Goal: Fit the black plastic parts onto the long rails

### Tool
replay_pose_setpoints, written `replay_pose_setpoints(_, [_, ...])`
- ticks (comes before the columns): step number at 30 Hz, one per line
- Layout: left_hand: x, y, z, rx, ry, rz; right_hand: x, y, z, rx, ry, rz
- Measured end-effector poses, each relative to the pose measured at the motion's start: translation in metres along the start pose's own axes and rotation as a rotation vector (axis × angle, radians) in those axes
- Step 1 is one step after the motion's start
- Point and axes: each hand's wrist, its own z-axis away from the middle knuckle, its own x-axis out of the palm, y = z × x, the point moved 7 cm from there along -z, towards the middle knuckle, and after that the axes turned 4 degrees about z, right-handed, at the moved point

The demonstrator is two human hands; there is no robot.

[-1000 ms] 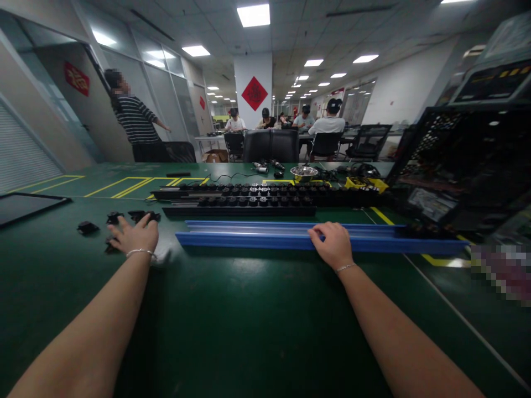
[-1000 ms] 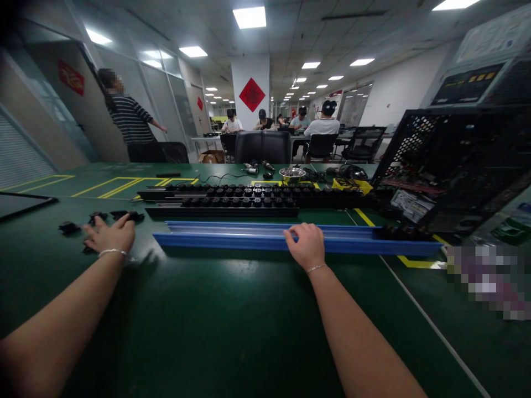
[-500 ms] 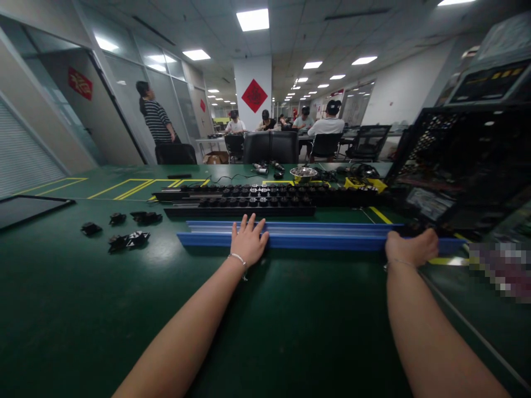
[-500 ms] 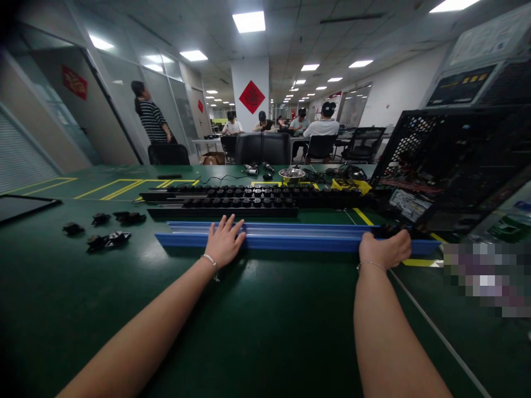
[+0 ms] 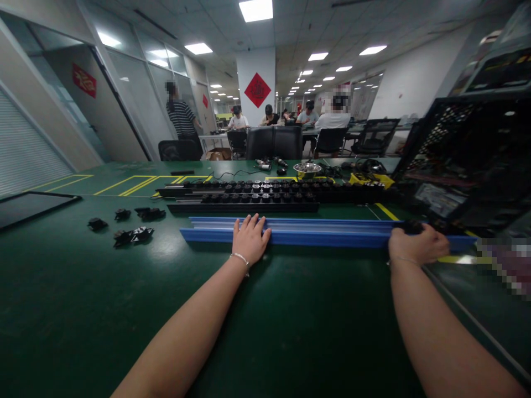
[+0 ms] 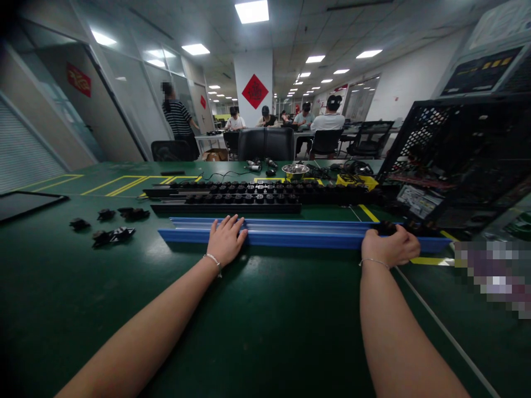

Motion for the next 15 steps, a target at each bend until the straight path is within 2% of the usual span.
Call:
replay_pose_setpoints(9, [-0.0006,0.0002,0.0003,0.015,0.025,0.000,0.0044,0.0009,-0.0010,0.055,-0.028,0.010])
replay_pose_setpoints(15, [0.0001,-0.0008,0.0000,0.014,0.016,0.001,0.0029,-0.0012,-0.0012,0.006,-0.010,0.015])
